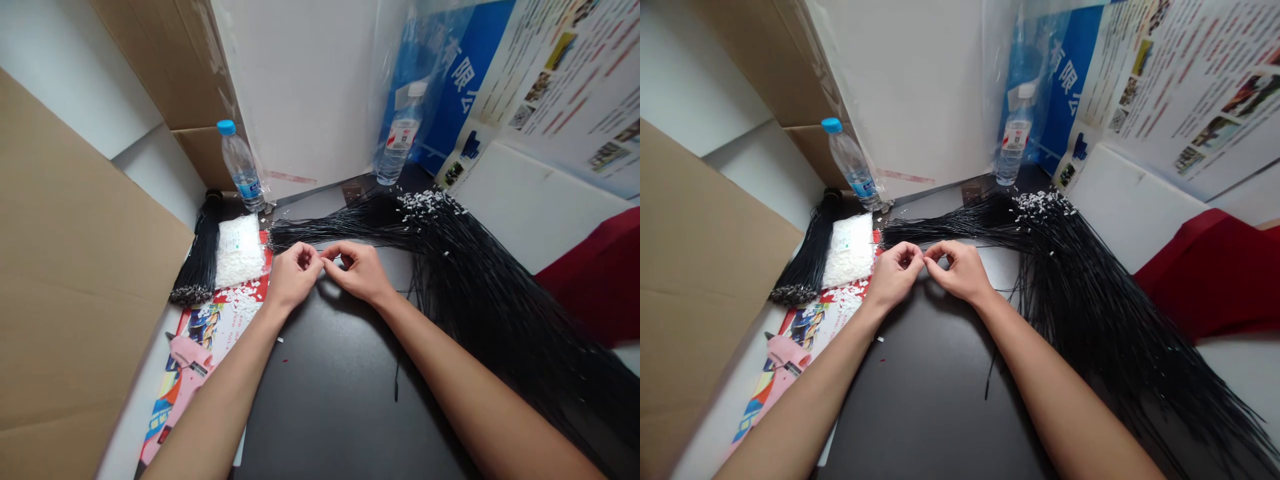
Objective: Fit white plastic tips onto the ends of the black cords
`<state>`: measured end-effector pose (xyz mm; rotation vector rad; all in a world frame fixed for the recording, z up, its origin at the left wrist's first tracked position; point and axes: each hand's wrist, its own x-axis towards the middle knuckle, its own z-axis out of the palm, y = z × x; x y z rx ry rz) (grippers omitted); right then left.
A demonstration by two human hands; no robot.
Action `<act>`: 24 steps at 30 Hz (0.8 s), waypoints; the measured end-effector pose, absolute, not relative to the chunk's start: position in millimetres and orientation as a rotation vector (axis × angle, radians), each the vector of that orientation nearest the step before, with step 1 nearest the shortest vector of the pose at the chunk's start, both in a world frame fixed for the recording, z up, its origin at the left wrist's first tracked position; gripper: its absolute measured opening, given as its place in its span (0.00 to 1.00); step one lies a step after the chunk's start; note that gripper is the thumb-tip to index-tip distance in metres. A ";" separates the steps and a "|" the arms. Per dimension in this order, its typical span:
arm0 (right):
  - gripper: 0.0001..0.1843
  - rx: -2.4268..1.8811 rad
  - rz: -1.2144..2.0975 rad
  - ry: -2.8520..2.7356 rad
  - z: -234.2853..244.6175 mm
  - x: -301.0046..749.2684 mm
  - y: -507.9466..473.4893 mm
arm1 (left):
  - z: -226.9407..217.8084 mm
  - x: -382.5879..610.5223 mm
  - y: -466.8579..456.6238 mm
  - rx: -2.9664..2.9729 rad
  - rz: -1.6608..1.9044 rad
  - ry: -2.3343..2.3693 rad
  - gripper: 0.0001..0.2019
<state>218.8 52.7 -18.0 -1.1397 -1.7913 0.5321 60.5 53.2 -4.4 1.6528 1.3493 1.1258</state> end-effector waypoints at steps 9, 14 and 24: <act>0.15 -1.104 0.993 -1.644 -17.4 221.7 58.1 | -9.8 61.6 59.0 1.253 1.166 1.037 0.13; 0.16 -1.030 1.149 -1.597 -19.5 223.3 60.2 | -7.9 61.9 59.6 1.104 1.146 0.984 0.15; 0.15 -1.012 1.178 -1.628 -15.4 223.2 57.6 | -15.0 59.3 60.9 1.135 1.079 0.971 0.17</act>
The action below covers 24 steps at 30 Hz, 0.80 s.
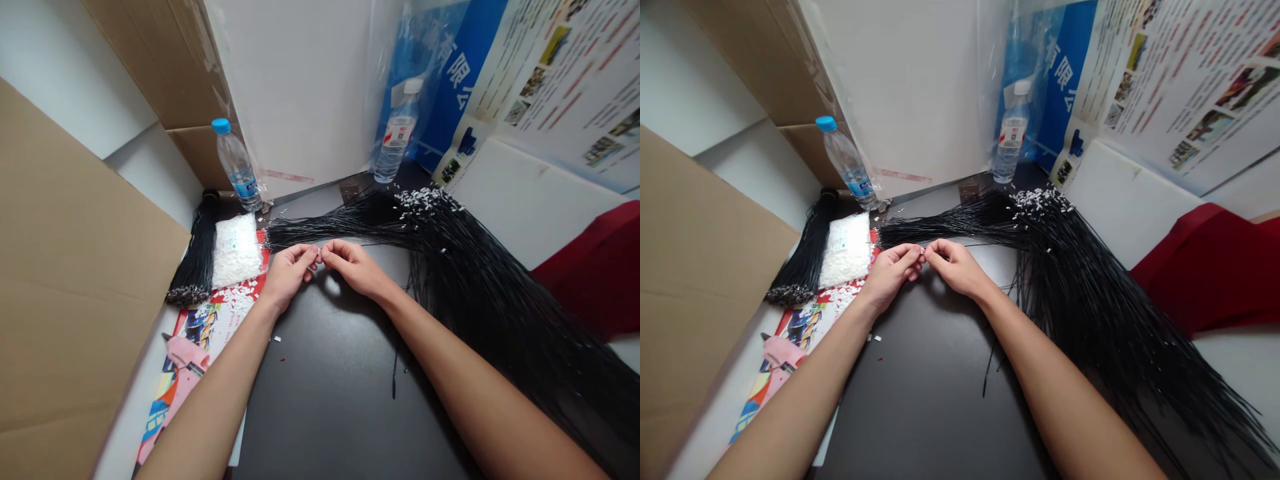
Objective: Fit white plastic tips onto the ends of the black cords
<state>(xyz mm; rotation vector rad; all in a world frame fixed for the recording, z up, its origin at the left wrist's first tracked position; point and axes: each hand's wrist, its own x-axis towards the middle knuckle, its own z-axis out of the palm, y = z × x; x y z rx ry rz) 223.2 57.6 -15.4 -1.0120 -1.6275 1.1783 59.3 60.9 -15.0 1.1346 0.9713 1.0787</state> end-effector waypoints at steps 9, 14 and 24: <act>0.14 -1.068 1.091 -1.678 -19.5 222.2 57.7 | -19.1 57.3 62.6 1.155 1.049 0.975 0.18; 0.14 -1.095 1.067 -1.676 -18.8 222.2 58.1 | -17.8 57.8 62.2 1.154 1.058 0.985 0.18; 0.14 -1.062 1.085 -1.666 -18.5 222.9 58.1 | -17.7 57.8 61.8 1.144 1.047 0.990 0.18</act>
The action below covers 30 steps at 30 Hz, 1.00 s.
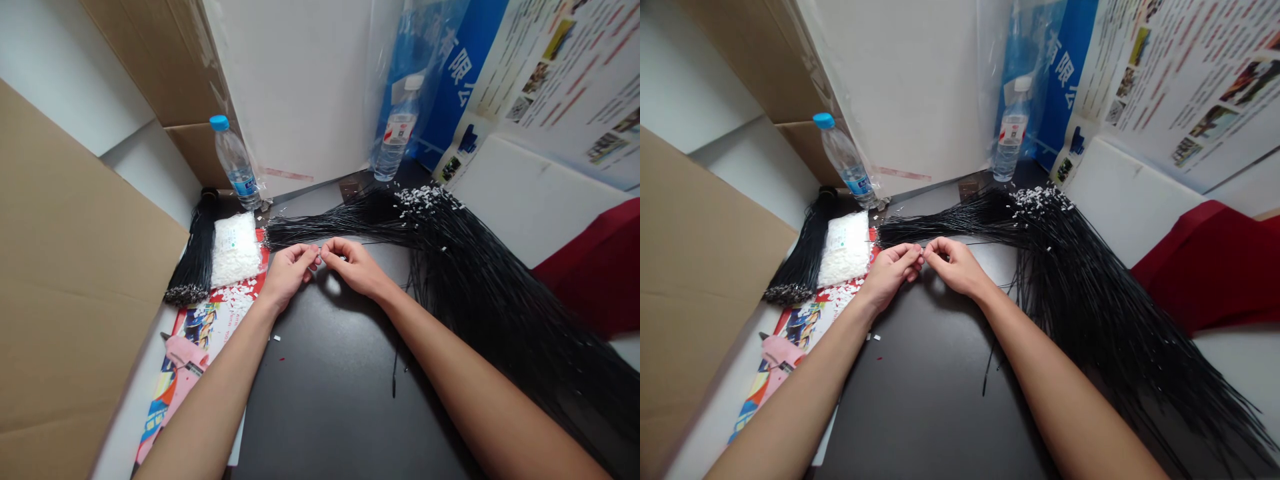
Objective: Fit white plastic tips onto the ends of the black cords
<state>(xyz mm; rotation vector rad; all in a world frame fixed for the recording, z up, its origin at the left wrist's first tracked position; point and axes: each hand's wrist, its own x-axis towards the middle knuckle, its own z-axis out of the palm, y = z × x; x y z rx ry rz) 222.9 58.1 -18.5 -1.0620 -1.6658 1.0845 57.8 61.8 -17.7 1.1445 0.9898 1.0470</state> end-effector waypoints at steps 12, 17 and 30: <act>0.15 -1.069 1.096 -1.637 -18.8 223.2 58.8 | -14.0 61.0 60.2 1.154 1.047 1.000 0.18; 0.14 -1.160 1.020 -1.672 -18.3 221.6 57.8 | -16.1 61.0 60.5 1.182 1.061 1.023 0.18; 0.10 -1.295 0.894 -1.692 -21.7 216.7 56.7 | -14.4 61.6 58.1 1.489 1.159 1.197 0.14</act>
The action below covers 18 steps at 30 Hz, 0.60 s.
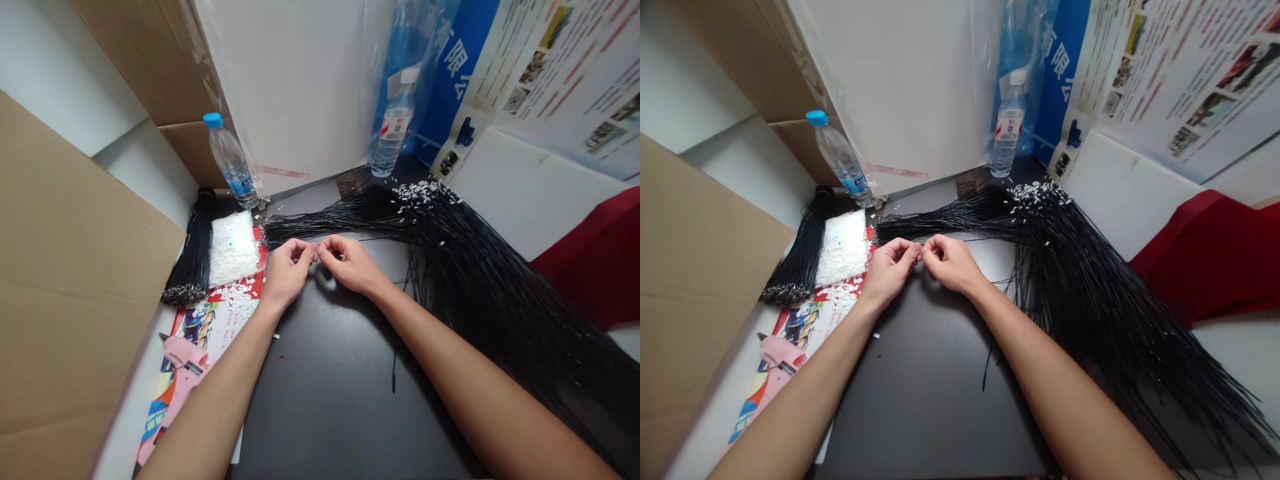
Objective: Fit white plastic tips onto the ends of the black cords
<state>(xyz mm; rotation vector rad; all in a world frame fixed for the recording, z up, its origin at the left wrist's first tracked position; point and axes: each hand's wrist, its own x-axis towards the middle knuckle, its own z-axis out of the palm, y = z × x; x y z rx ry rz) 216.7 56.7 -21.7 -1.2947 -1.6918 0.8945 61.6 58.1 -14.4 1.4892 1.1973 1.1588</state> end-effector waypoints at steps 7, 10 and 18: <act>0.10 -1.202 0.894 -1.650 -19.5 215.3 55.3 | -18.6 64.1 59.4 1.347 1.130 1.110 0.17; 0.07 -1.165 0.866 -1.654 -19.8 215.6 54.6 | -20.1 64.3 59.8 1.306 1.131 1.096 0.17; 0.08 -1.219 0.790 -1.661 -18.5 214.6 54.0 | -18.3 62.9 58.4 1.379 1.139 1.156 0.13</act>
